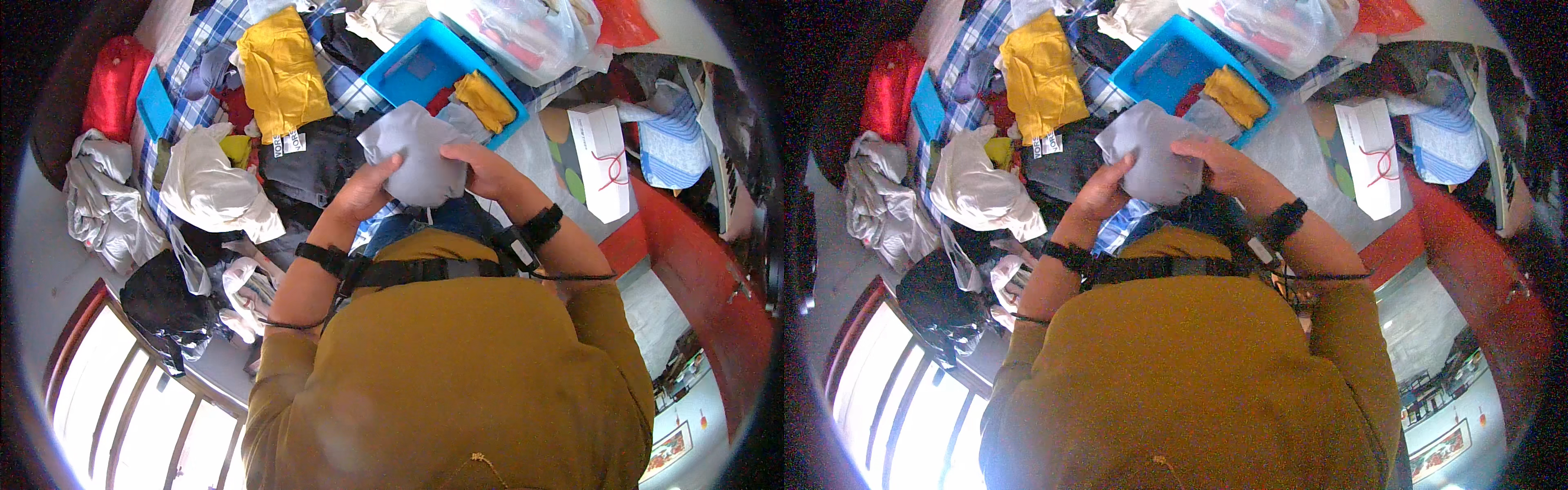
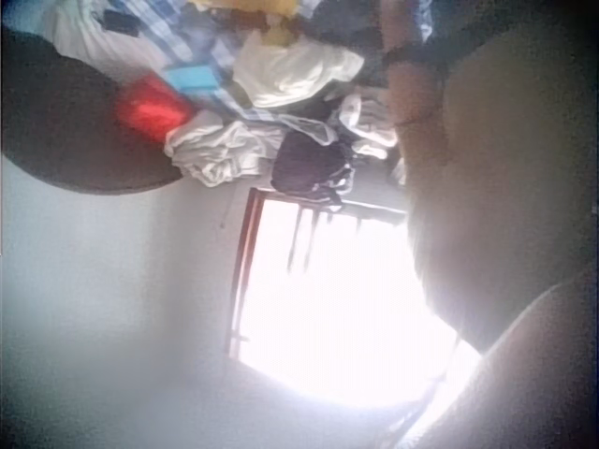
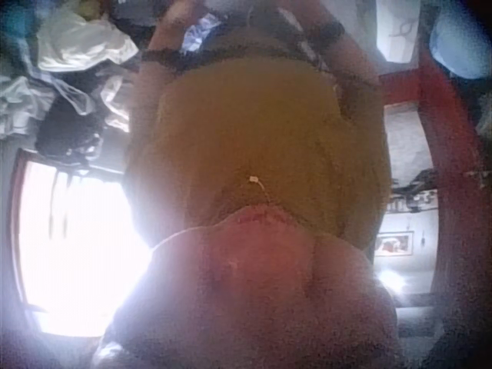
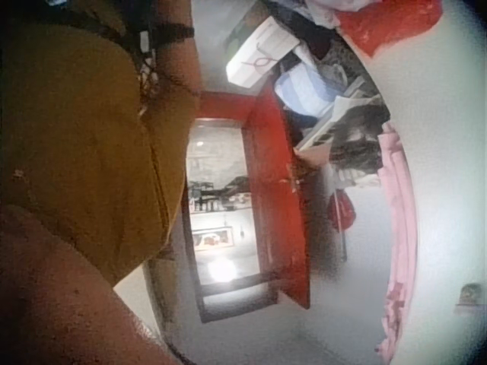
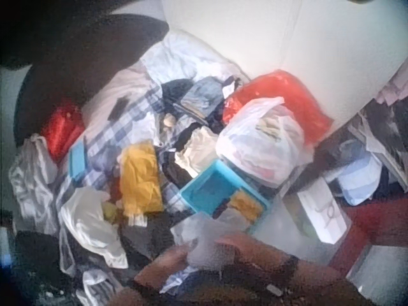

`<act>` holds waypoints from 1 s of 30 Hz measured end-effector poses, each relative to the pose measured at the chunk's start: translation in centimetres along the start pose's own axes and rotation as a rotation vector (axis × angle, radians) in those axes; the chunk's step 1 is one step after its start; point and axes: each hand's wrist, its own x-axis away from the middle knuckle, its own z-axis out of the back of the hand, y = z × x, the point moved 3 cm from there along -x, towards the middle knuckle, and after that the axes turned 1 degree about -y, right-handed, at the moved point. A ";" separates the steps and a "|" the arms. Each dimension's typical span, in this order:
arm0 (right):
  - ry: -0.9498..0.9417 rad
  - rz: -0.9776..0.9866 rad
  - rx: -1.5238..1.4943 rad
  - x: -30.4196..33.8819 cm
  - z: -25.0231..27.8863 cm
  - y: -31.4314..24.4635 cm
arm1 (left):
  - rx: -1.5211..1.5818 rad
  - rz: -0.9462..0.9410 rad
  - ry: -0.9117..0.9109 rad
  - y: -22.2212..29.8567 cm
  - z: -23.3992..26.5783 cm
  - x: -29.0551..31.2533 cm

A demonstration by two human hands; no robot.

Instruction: The person wipes the inside of a blue plastic bin with a white cloth, then folds various garments including a red cloth, a white cloth, a yellow cloth, and a grey cloth, placing them into the bin. The person also folds a yellow t-shirt and places it into the bin.

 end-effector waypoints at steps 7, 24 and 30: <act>0.151 -0.172 -0.183 -1.0 6.4 1.6 | -0.171 0.034 0.032 1.2 -1.7 -3.9; 0.207 -0.385 0.083 -15.0 11.3 2.8 | 0.015 -0.203 0.530 -1.1 11.5 6.2; 0.057 -0.152 0.983 -15.8 11.5 3.0 | 0.052 -0.247 0.635 -3.2 11.9 9.3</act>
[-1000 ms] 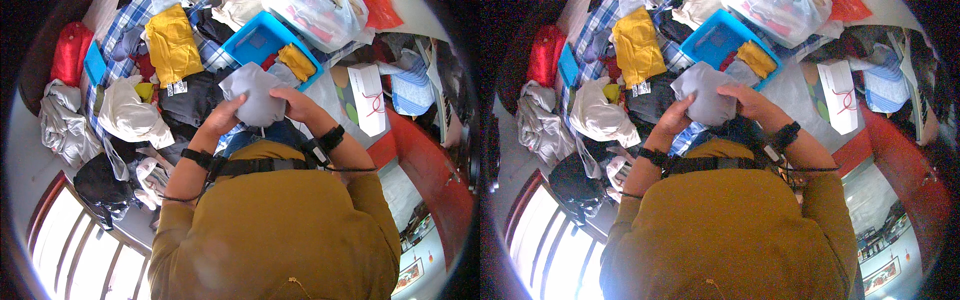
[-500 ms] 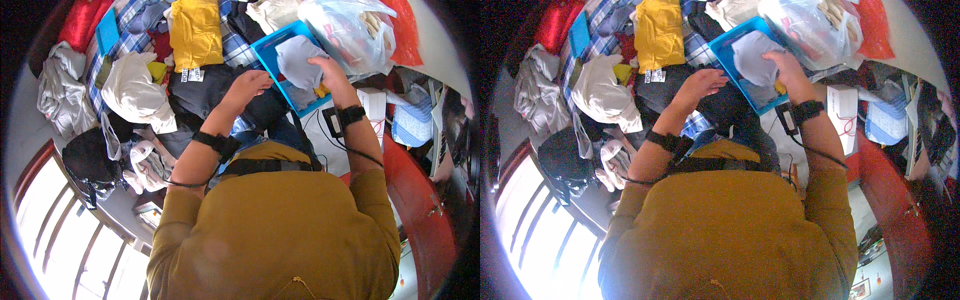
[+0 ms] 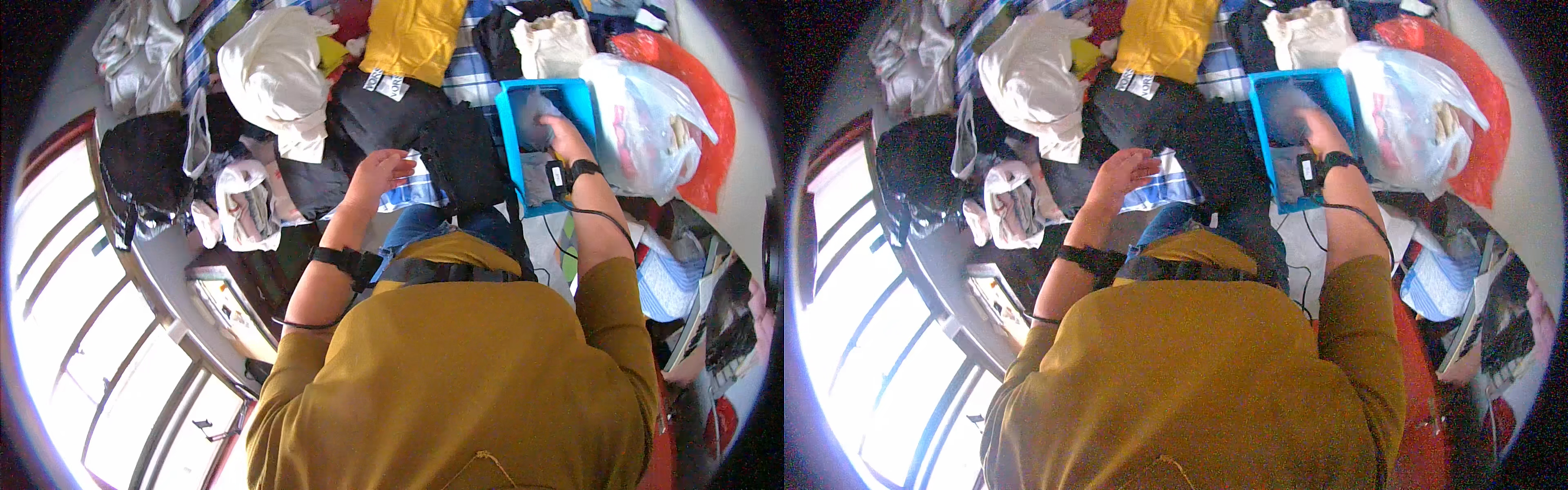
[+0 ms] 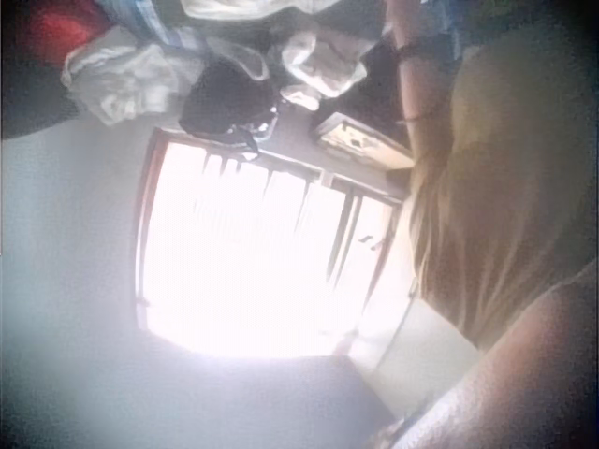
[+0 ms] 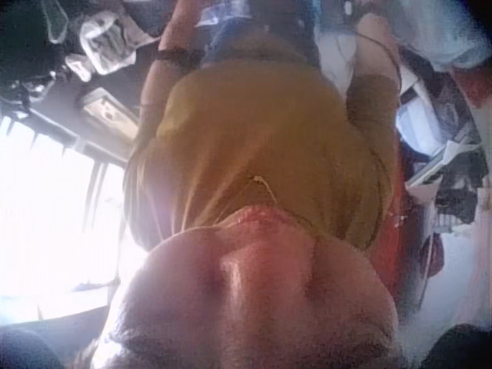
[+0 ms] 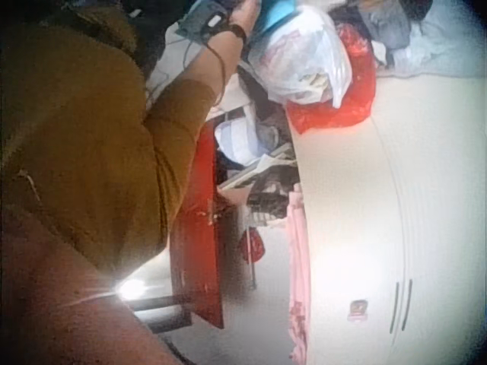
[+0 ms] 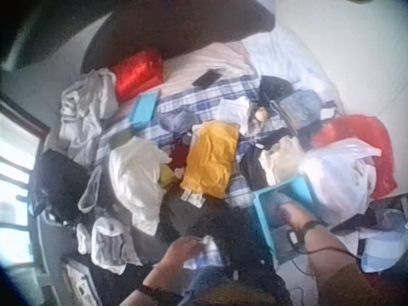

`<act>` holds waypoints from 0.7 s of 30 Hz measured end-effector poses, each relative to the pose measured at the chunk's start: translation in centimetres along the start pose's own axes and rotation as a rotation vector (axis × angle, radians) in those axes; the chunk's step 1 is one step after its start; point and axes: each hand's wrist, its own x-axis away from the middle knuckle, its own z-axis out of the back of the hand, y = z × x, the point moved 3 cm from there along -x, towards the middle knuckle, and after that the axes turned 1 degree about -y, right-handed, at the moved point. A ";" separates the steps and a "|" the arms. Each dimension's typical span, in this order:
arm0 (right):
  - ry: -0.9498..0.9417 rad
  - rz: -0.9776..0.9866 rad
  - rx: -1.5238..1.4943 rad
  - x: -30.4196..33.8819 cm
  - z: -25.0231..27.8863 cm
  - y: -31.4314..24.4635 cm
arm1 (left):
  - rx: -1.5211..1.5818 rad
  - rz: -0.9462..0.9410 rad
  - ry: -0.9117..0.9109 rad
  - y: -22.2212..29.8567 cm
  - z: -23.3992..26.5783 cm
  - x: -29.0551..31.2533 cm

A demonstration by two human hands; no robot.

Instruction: The person wipes the inside of a blue plastic bin with a white cloth, then folds various garments including a red cloth, a white cloth, a yellow cloth, and a grey cloth, placing them into the bin. The person also folds a yellow t-shirt and places it into the bin.

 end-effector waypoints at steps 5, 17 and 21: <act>0.083 -0.606 -0.565 -1.2 -1.5 1.8 | 0.014 0.013 0.029 -0.8 1.2 0.6; 0.035 -0.095 0.551 -2.0 -2.5 -2.2 | -0.057 0.005 0.078 -1.2 3.9 -2.6; -0.019 -0.111 0.479 -3.9 -2.9 -0.2 | -0.175 -0.075 0.094 0.1 5.6 -5.5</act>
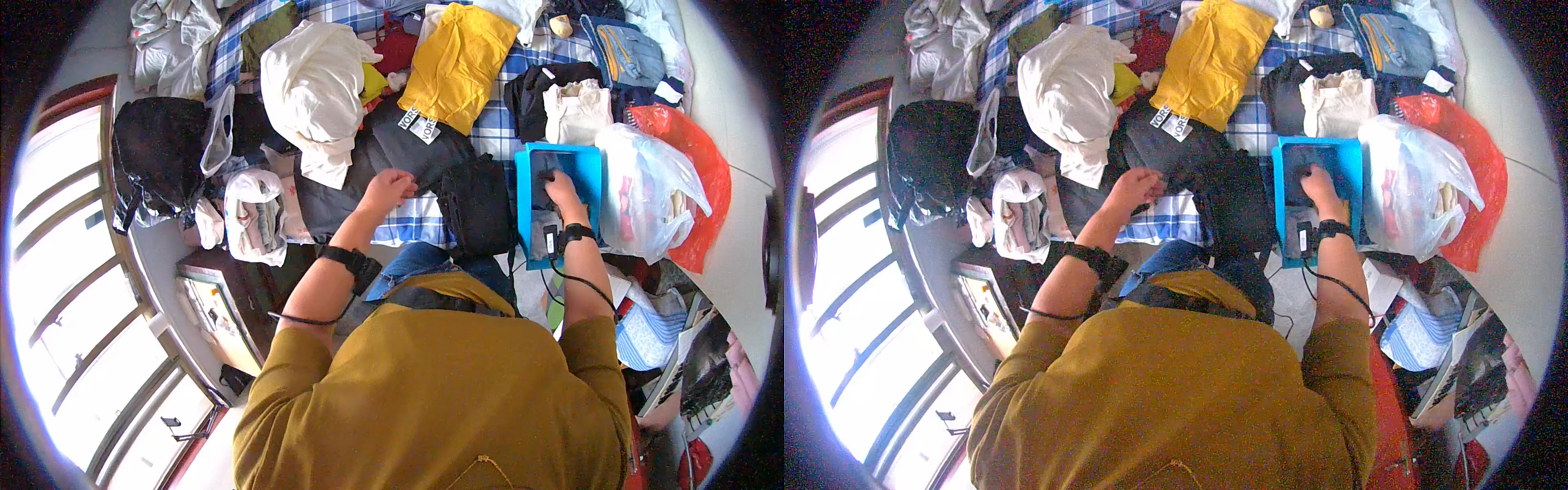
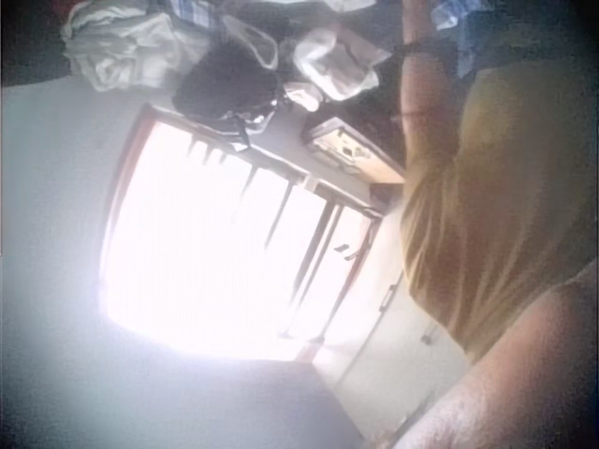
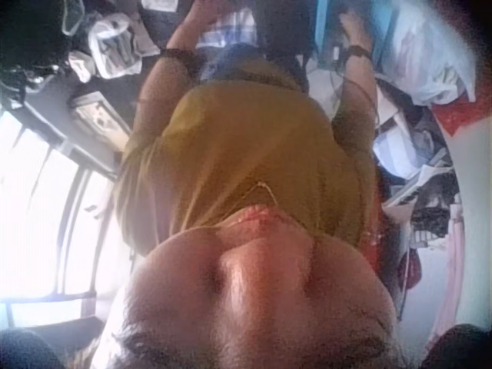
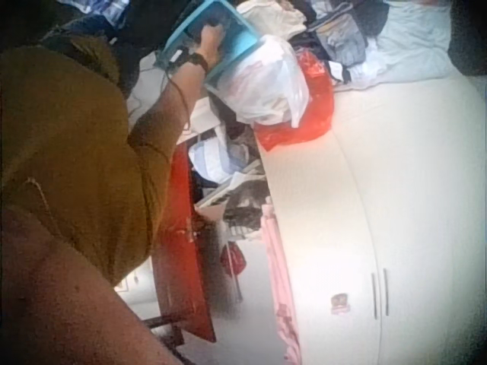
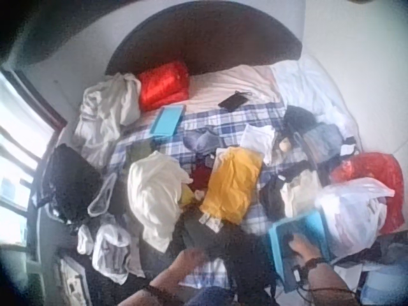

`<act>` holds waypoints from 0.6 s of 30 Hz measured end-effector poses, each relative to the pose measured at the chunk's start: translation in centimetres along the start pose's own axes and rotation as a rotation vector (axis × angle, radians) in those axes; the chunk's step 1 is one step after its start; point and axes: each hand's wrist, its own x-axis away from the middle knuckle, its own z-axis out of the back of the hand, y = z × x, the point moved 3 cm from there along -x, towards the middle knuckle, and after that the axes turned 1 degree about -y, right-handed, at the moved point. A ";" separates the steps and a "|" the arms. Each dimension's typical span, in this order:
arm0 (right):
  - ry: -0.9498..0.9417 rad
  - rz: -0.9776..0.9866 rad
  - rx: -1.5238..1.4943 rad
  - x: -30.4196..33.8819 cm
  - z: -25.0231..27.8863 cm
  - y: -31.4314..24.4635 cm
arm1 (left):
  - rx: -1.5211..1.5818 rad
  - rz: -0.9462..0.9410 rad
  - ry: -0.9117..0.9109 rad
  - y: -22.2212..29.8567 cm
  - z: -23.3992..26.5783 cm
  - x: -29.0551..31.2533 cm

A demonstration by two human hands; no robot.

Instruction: The person wipes the inside of a blue plastic bin with a white cloth, then folds various garments including a red cloth, a white cloth, a yellow cloth, and a grey cloth, placing them into the bin. The person also folds a yellow t-shirt and places it into the bin.

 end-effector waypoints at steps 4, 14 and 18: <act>-0.033 -0.058 -0.364 3.0 4.0 -0.6 | -0.455 -0.251 0.194 3.5 1.6 -4.6; -0.030 -0.041 -0.922 12.3 12.4 -12.9 | -0.937 -0.321 0.482 12.7 0.7 -18.1; -0.125 -0.088 -1.021 9.3 10.0 -17.7 | -1.110 -0.199 0.485 13.7 0.3 -20.7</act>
